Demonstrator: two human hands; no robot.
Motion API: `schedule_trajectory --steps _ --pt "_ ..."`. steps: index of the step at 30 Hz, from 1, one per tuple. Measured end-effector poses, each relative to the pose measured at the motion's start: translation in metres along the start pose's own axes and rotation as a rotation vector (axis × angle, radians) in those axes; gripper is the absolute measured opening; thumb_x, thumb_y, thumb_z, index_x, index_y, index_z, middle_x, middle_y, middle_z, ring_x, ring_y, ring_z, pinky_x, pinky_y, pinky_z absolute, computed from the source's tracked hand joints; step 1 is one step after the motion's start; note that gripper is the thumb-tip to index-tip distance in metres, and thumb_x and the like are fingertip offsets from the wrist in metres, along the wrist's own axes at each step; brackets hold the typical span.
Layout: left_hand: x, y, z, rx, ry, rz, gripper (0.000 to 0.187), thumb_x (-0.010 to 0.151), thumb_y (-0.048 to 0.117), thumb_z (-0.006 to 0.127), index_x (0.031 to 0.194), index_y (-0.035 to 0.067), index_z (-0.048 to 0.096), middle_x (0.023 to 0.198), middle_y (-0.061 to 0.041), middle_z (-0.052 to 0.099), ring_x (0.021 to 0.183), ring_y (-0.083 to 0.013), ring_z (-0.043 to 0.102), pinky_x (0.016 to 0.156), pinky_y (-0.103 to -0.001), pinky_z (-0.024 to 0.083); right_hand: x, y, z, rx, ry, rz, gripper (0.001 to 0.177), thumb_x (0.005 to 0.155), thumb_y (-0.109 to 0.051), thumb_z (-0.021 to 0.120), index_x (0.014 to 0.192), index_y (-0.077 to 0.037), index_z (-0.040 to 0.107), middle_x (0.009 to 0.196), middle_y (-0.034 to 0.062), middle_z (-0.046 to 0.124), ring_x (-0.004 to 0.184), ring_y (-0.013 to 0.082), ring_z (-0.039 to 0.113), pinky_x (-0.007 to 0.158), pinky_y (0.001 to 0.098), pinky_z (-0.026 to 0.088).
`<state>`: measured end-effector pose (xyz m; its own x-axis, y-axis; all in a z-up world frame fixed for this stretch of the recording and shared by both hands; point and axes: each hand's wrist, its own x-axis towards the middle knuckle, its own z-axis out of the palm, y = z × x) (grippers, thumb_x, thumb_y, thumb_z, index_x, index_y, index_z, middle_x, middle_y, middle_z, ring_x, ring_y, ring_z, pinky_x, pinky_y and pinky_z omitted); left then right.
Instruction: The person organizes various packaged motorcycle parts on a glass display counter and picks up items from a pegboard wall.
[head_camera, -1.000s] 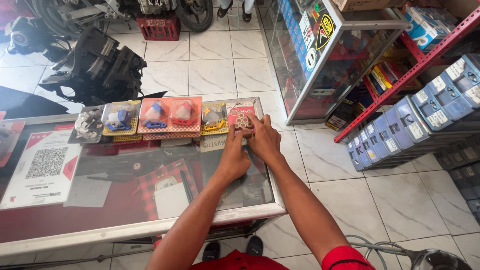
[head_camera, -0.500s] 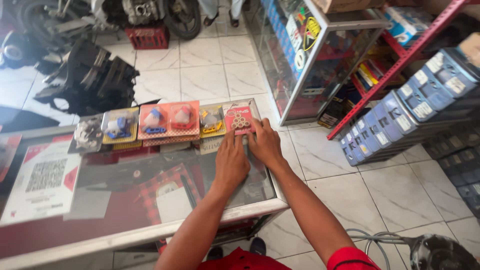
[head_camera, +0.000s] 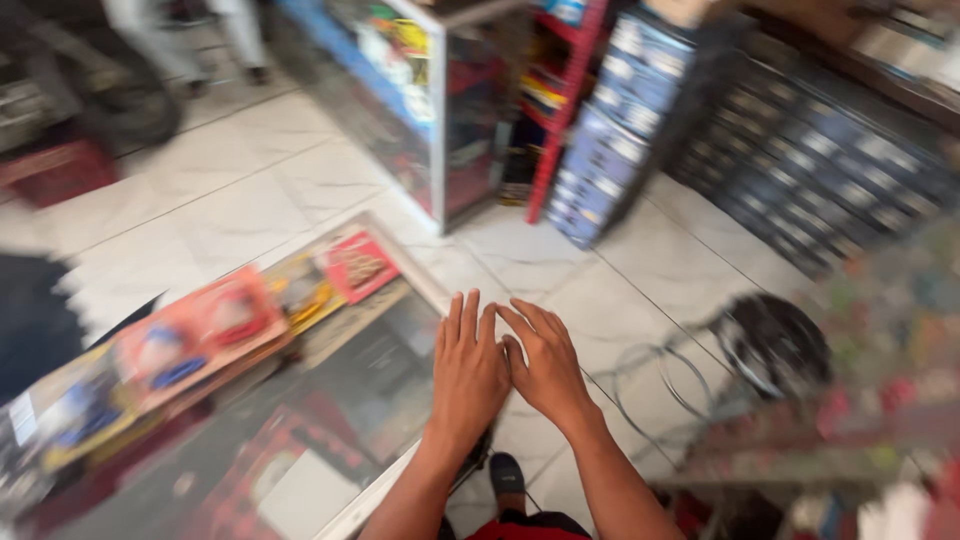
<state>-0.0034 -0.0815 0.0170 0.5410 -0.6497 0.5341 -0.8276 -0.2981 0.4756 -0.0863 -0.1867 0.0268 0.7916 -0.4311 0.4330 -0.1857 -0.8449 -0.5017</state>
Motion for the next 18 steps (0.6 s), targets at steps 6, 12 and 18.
schedule_trajectory --steps 6,12,18 --pt "-0.008 0.057 0.038 -0.251 -0.182 0.216 0.049 0.088 0.007 0.064 0.135 -0.005 0.054 0.148 -0.029 0.047 0.144 -0.047 0.038 0.112 -0.058 0.036 -0.072 0.024 -0.059 -0.145 0.143 0.22 0.044 0.087 -0.003 0.066 0.131 -0.005 0.065 0.136 0.0175 0.061 0.124 0.0381 0.057 0.109 0.0484 0.04" --pt "-0.008 0.126 0.076 -0.414 -0.309 0.42 0.048 0.089 0.009 0.066 0.134 -0.004 0.056 0.148 -0.027 0.048 0.145 -0.0465 0.038 0.112 -0.06 0.035 -0.128 0.046 -0.113 -0.257 0.325 0.433 0.043 0.087 -0.005 0.067 0.131 -0.006 0.066 0.136 0.0164 0.062 0.124 0.0372 0.057 0.105 0.0472 0.043" --pt "0.0 0.198 0.117 -0.482 -0.417 0.579 0.047 0.091 0.01 0.066 0.135 -0.002 0.056 0.15 -0.025 0.048 0.146 -0.0445 0.037 0.114 -0.059 0.033 -0.168 0.073 -0.169 -0.373 0.434 0.586 0.042 0.09 -0.007 0.066 0.133 -0.007 0.066 0.135 0.0165 0.062 0.125 0.0368 0.057 0.107 0.0497 0.041"
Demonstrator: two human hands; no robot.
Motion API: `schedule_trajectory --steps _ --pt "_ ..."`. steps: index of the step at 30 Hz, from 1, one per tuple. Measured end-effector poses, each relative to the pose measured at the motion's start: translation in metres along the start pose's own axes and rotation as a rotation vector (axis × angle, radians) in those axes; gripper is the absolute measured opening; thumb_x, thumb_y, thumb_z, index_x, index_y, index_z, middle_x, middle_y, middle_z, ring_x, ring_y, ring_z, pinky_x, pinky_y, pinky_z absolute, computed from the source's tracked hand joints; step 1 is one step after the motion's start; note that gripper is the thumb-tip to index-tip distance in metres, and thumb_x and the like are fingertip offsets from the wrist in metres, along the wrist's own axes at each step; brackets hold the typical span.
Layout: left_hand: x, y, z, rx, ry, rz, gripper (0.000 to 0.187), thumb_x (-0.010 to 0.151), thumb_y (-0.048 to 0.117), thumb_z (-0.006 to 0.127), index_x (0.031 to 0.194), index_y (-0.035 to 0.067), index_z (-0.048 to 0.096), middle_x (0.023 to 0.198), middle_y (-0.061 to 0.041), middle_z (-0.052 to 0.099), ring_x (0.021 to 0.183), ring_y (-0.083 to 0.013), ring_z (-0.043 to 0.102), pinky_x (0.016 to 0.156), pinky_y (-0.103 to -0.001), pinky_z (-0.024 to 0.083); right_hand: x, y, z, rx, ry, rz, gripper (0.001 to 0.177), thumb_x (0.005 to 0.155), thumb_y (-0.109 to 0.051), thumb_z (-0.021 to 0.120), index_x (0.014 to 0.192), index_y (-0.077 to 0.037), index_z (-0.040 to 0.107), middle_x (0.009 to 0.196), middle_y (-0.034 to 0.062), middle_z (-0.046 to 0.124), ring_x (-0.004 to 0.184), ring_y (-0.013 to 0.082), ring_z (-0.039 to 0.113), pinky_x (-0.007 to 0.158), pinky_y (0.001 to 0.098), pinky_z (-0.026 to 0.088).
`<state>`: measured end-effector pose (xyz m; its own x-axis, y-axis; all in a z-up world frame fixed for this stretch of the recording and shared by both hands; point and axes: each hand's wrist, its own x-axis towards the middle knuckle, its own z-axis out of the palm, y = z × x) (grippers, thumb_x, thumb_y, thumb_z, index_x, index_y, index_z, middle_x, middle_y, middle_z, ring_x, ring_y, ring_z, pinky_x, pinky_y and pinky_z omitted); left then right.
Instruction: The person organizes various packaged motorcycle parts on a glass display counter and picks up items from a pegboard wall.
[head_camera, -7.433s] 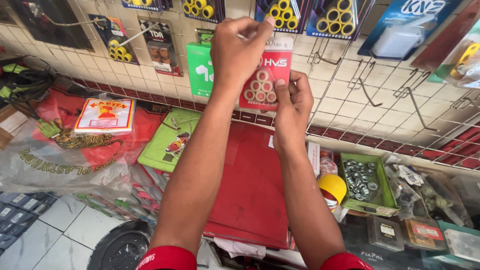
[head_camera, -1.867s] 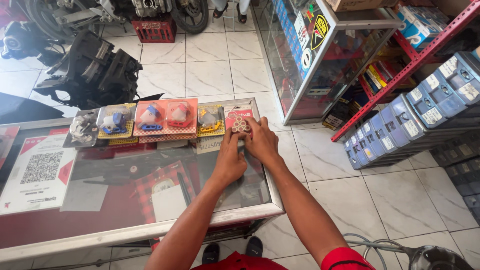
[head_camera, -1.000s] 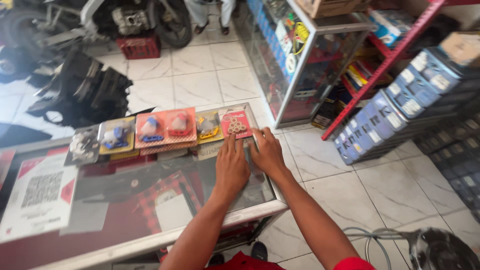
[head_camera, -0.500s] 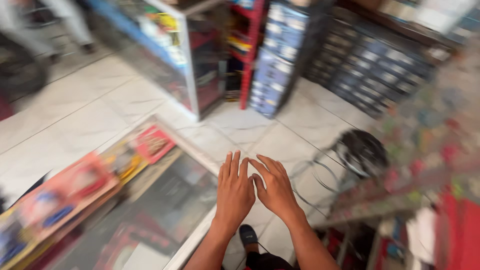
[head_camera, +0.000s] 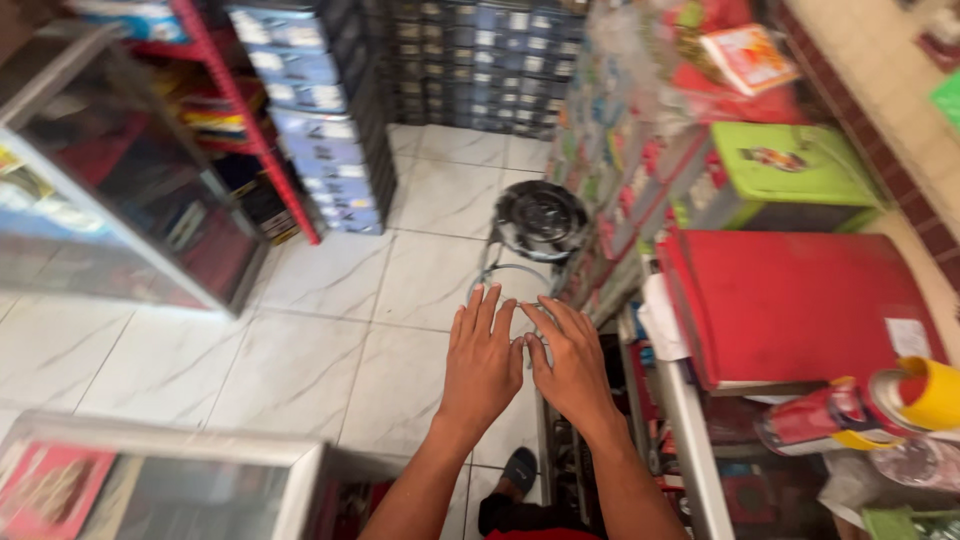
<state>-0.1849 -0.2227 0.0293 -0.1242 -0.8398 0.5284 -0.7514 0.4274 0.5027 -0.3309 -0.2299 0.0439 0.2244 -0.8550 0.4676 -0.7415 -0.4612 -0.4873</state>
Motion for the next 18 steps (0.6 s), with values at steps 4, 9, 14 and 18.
schedule_trajectory --steps 4,9,14,18 --pt "0.043 0.023 0.03 -0.037 -0.062 0.078 0.049 0.089 0.011 0.067 0.135 -0.001 0.056 0.15 -0.024 0.047 0.146 -0.0437 0.036 0.115 -0.059 0.032 0.016 0.038 -0.03 -0.047 0.09 0.099 0.042 0.089 -0.008 0.068 0.131 -0.008 0.067 0.136 0.0162 0.062 0.127 0.0371 0.056 0.108 0.0497 0.041" --pt "0.101 0.05 0.065 -0.061 -0.101 0.23 0.051 0.087 0.01 0.067 0.137 0.0 0.055 0.149 -0.024 0.048 0.145 -0.0438 0.037 0.115 -0.059 0.03 0.037 0.079 -0.058 -0.035 0.242 0.176 0.043 0.088 -0.008 0.068 0.131 -0.006 0.066 0.137 0.0169 0.063 0.128 0.0367 0.057 0.109 0.0482 0.042" --pt "0.135 0.083 0.107 -0.124 -0.135 0.334 0.052 0.089 0.008 0.065 0.139 -0.001 0.053 0.15 -0.025 0.048 0.147 -0.0424 0.038 0.118 -0.058 0.03 0.043 0.112 -0.088 -0.093 0.392 0.24 0.043 0.088 -0.003 0.067 0.13 -0.003 0.066 0.137 0.0187 0.063 0.13 0.0396 0.055 0.11 0.049 0.042" --pt "0.161 0.115 0.13 -0.225 -0.182 0.408 0.059 0.084 0.007 0.064 0.14 -0.003 0.05 0.151 -0.026 0.047 0.145 -0.0439 0.037 0.117 -0.058 0.029 0.049 0.125 -0.119 -0.165 0.476 0.301 0.044 0.084 -0.005 0.071 0.128 -0.002 0.066 0.134 0.019 0.064 0.127 0.0393 0.056 0.108 0.0497 0.043"
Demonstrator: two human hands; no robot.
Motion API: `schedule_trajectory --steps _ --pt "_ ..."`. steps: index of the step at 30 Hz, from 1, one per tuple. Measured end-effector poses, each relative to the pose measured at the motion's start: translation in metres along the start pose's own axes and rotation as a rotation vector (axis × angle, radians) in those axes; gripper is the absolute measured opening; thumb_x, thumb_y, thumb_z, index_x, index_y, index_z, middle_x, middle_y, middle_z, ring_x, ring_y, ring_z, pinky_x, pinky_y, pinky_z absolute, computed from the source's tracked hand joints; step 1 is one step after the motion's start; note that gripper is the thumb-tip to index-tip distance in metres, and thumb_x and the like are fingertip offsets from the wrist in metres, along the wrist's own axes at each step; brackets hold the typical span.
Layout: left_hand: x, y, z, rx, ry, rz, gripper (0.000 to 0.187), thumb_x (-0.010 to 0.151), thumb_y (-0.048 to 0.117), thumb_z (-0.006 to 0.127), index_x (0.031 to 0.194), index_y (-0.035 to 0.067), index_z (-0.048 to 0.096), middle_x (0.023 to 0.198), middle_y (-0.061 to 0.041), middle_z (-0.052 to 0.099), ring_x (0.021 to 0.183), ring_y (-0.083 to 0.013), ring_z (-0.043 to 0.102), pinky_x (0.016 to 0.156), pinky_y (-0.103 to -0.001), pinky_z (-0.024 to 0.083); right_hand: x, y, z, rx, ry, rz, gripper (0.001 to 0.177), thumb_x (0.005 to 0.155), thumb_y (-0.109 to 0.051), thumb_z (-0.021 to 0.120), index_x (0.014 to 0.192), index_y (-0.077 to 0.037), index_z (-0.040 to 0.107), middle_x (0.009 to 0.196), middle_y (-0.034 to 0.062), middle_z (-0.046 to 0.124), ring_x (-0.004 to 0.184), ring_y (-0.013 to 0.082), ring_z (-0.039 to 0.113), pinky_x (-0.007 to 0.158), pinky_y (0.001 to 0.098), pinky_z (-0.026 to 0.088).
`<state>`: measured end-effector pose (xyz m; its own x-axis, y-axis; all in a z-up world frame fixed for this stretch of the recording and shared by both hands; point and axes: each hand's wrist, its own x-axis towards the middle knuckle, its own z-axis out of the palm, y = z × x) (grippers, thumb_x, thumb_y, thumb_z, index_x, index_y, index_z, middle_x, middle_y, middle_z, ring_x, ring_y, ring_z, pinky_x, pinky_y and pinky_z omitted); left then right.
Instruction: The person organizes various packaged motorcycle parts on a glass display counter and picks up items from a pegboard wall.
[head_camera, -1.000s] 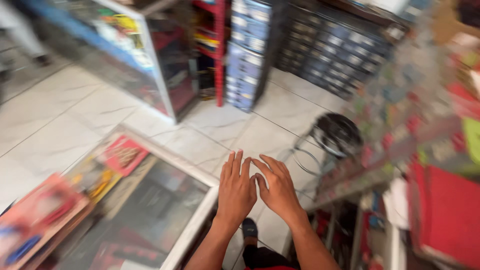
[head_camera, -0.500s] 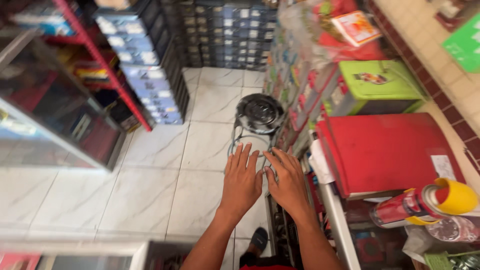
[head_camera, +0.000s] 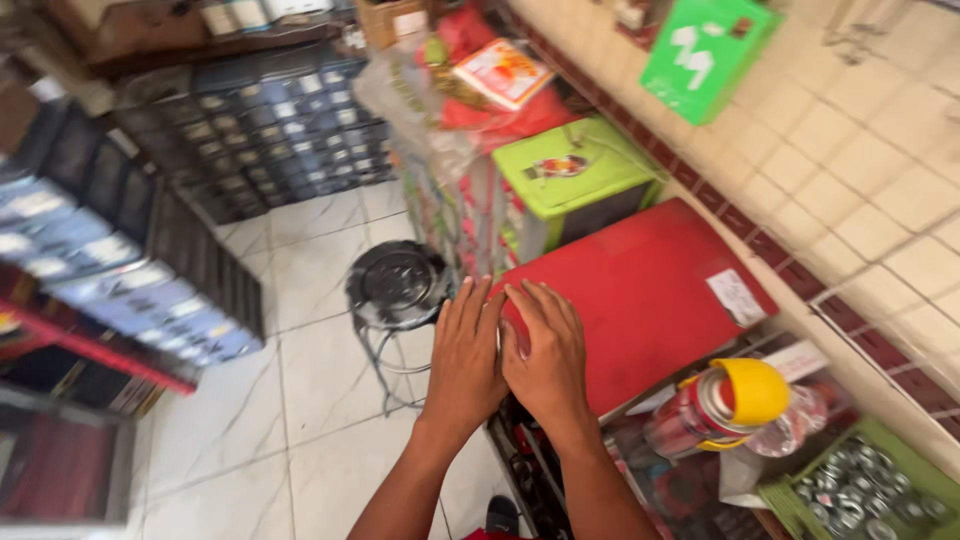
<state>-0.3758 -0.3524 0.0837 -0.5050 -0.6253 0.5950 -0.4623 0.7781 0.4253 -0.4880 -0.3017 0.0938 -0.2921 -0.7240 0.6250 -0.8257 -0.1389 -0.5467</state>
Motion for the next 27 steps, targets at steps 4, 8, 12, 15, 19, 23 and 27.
schedule_trajectory --steps 4,8,12,15,19,23,27 --pt "0.027 0.007 0.021 -0.075 -0.049 0.048 0.053 0.088 0.006 0.062 0.139 -0.002 0.051 0.152 -0.025 0.046 0.147 -0.0444 0.037 0.119 -0.057 0.028 0.015 0.016 -0.009 -0.077 0.103 0.052 0.047 0.081 -0.003 0.069 0.128 -0.002 0.066 0.133 0.0205 0.064 0.127 0.0406 0.057 0.109 0.0503 0.043" --pt "0.053 0.008 0.037 -0.151 -0.031 0.157 0.049 0.092 0.007 0.061 0.14 0.0 0.052 0.153 -0.026 0.045 0.146 -0.0448 0.038 0.119 -0.057 0.029 0.027 0.03 -0.016 -0.129 0.2 0.118 0.045 0.084 -0.003 0.069 0.129 -0.001 0.066 0.132 0.0202 0.065 0.125 0.04 0.058 0.108 0.0494 0.044" --pt "0.077 0.001 0.056 -0.259 -0.078 0.209 0.05 0.091 0.007 0.062 0.139 0.0 0.052 0.152 -0.027 0.045 0.146 -0.0458 0.038 0.119 -0.056 0.03 0.035 0.041 -0.016 -0.189 0.247 0.192 0.043 0.085 -0.003 0.069 0.128 -0.001 0.066 0.13 0.0199 0.065 0.122 0.0387 0.06 0.106 0.0472 0.046" --pt "0.1 -0.005 0.067 -0.315 -0.111 0.254 0.053 0.089 0.007 0.063 0.14 -0.001 0.052 0.152 -0.027 0.045 0.145 -0.0462 0.039 0.118 -0.056 0.03 0.047 0.046 -0.017 -0.259 0.299 0.213 0.044 0.084 -0.004 0.07 0.128 0.0 0.064 0.13 0.0203 0.065 0.12 0.0391 0.061 0.105 0.047 0.047" --pt "0.149 -0.011 0.074 -0.406 -0.124 0.304 0.055 0.088 0.009 0.066 0.14 0.0 0.052 0.15 -0.026 0.048 0.142 -0.0455 0.043 0.118 -0.052 0.033 0.079 0.05 -0.02 -0.262 0.399 0.264 0.045 0.086 -0.006 0.07 0.13 -0.001 0.062 0.127 0.0205 0.066 0.119 0.0392 0.062 0.103 0.0454 0.049" --pt "0.205 -0.023 0.088 -0.581 -0.147 0.324 0.059 0.09 0.017 0.072 0.14 -0.002 0.048 0.145 -0.028 0.05 0.137 -0.0459 0.047 0.116 -0.05 0.037 0.122 0.071 -0.023 -0.331 0.524 0.238 0.047 0.09 -0.007 0.071 0.135 0.0 0.059 0.13 0.0228 0.064 0.121 0.0398 0.061 0.105 0.045 0.049" --pt "0.273 -0.031 0.113 -0.702 -0.151 0.286 0.062 0.089 0.018 0.074 0.141 -0.003 0.045 0.14 -0.027 0.054 0.133 -0.0446 0.051 0.113 -0.048 0.041 0.163 0.099 -0.035 -0.349 0.578 0.325 0.054 0.091 -0.008 0.071 0.142 -0.001 0.054 0.13 0.0213 0.063 0.12 0.0354 0.063 0.103 0.044 0.051"
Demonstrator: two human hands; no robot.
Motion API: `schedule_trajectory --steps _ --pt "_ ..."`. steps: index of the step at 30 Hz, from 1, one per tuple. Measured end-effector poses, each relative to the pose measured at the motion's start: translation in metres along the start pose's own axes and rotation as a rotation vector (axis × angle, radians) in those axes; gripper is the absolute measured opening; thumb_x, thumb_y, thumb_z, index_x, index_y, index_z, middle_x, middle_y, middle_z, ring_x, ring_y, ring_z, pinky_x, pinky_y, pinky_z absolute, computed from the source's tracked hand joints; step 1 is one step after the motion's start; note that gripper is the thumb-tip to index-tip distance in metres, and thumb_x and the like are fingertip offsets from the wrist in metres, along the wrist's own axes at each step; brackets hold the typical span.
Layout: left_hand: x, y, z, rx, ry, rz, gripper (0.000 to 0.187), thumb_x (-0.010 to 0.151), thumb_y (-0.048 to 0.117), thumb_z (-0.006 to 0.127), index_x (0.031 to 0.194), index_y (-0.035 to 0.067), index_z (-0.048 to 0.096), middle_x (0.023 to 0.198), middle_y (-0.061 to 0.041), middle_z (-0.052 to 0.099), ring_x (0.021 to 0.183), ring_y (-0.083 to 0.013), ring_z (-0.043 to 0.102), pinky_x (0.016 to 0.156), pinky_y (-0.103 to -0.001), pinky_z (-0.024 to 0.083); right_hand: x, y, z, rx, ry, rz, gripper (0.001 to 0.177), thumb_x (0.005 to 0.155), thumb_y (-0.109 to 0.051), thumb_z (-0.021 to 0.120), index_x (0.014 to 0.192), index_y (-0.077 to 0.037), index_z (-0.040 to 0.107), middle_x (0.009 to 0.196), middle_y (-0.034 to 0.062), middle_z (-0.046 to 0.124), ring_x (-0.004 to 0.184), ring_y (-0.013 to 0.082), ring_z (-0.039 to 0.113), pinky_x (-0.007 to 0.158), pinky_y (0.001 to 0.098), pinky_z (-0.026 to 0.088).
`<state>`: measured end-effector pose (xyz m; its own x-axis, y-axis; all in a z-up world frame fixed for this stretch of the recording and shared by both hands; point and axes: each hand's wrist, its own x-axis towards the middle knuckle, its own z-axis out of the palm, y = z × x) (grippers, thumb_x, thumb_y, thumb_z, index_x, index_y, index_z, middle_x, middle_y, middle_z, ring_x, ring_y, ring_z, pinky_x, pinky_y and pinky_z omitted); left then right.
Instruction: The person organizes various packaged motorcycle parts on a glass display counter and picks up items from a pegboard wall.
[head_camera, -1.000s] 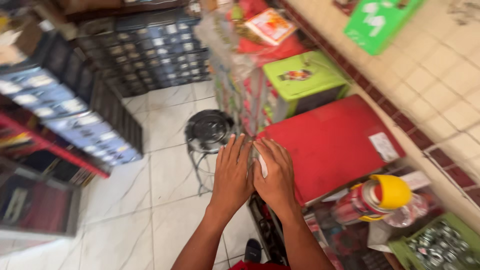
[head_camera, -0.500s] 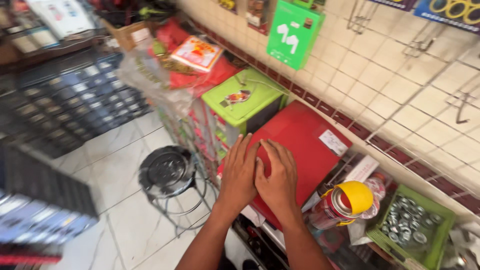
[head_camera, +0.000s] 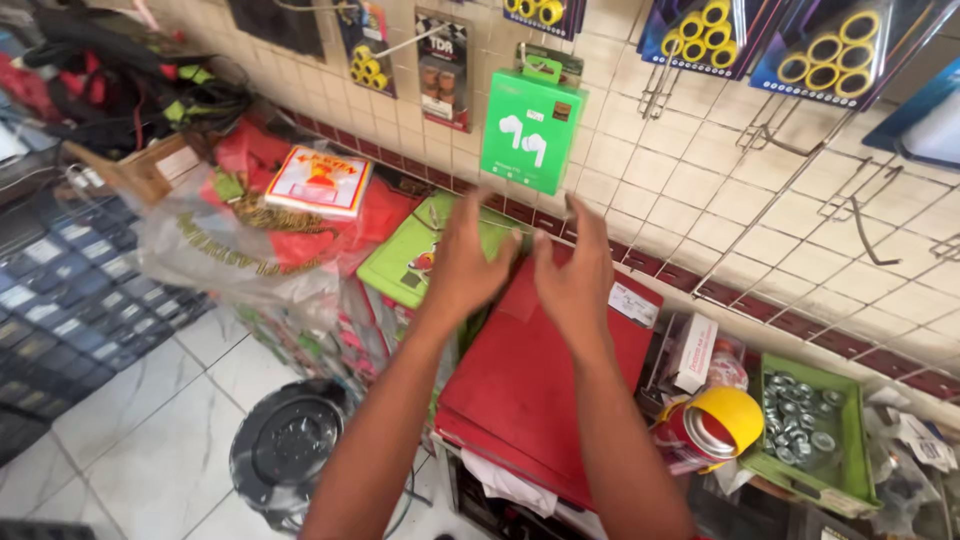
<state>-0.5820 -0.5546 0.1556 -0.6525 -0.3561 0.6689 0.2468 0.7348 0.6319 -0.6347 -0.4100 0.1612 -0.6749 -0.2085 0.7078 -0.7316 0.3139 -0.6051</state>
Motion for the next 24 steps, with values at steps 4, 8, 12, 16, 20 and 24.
schedule_trajectory --steps 4,8,12,16,20,24 --pt "0.06 -0.025 0.006 0.0 0.09 0.013 0.061 0.088 0.016 0.072 0.139 -0.003 0.045 0.139 -0.027 0.055 0.133 -0.0445 0.052 0.112 -0.047 0.042 0.039 0.012 0.02 0.142 0.02 0.14 0.063 0.09 -0.009 0.07 0.147 -0.002 0.044 0.138 0.022 0.057 0.118 0.0314 0.062 0.09 0.0405 0.056" --pt "0.087 -0.04 0.015 -0.161 0.007 -0.066 0.056 0.095 0.017 0.065 0.144 -0.001 0.045 0.14 -0.027 0.057 0.133 -0.0435 0.054 0.11 -0.047 0.044 0.055 0.026 0.039 0.296 -0.003 0.149 0.062 0.094 -0.008 0.069 0.149 -0.002 0.042 0.132 0.018 0.062 0.116 0.0261 0.066 0.091 0.0393 0.059" --pt "0.094 -0.053 0.023 -0.222 0.057 0.002 0.046 0.099 0.017 0.064 0.139 -0.002 0.049 0.133 -0.026 0.058 0.125 -0.0417 0.059 0.105 -0.045 0.047 0.058 0.02 0.044 0.381 -0.016 0.193 0.053 0.094 -0.004 0.07 0.142 -0.001 0.048 0.124 0.0139 0.065 0.107 0.0219 0.066 0.084 0.0372 0.06" --pt "0.092 -0.05 0.014 -0.271 0.113 0.051 0.04 0.102 0.017 0.067 0.134 -0.003 0.053 0.129 -0.023 0.059 0.12 -0.0353 0.063 0.102 -0.041 0.051 0.057 -0.002 0.029 0.731 -0.057 0.33 0.043 0.096 -0.002 0.065 0.137 0.001 0.052 0.123 0.01 0.062 0.11 0.0183 0.065 0.088 0.035 0.062" --pt "0.091 -0.028 -0.009 -0.704 0.012 -0.189 0.04 0.097 0.021 0.066 0.128 0.0 0.053 0.124 -0.013 0.064 0.11 -0.0211 0.067 0.093 -0.036 0.057 0.053 -0.024 0.017 0.827 -0.054 0.313 0.042 0.098 -0.001 0.064 0.138 0.003 0.052 0.128 0.0107 0.063 0.116 0.0186 0.064 0.096 0.0339 0.059" --pt "0.086 -0.011 -0.026 -0.756 0.04 -0.133 0.037 0.099 0.02 0.068 0.127 0.001 0.053 0.121 -0.011 0.067 0.11 -0.0177 0.066 0.095 -0.033 0.056 0.047 -0.037 0.009 0.889 -0.059 0.261 0.044 0.098 0.001 0.064 0.14 0.004 0.051 0.134 0.0118 0.061 0.121 0.0193 0.063 0.103 0.0347 0.055"
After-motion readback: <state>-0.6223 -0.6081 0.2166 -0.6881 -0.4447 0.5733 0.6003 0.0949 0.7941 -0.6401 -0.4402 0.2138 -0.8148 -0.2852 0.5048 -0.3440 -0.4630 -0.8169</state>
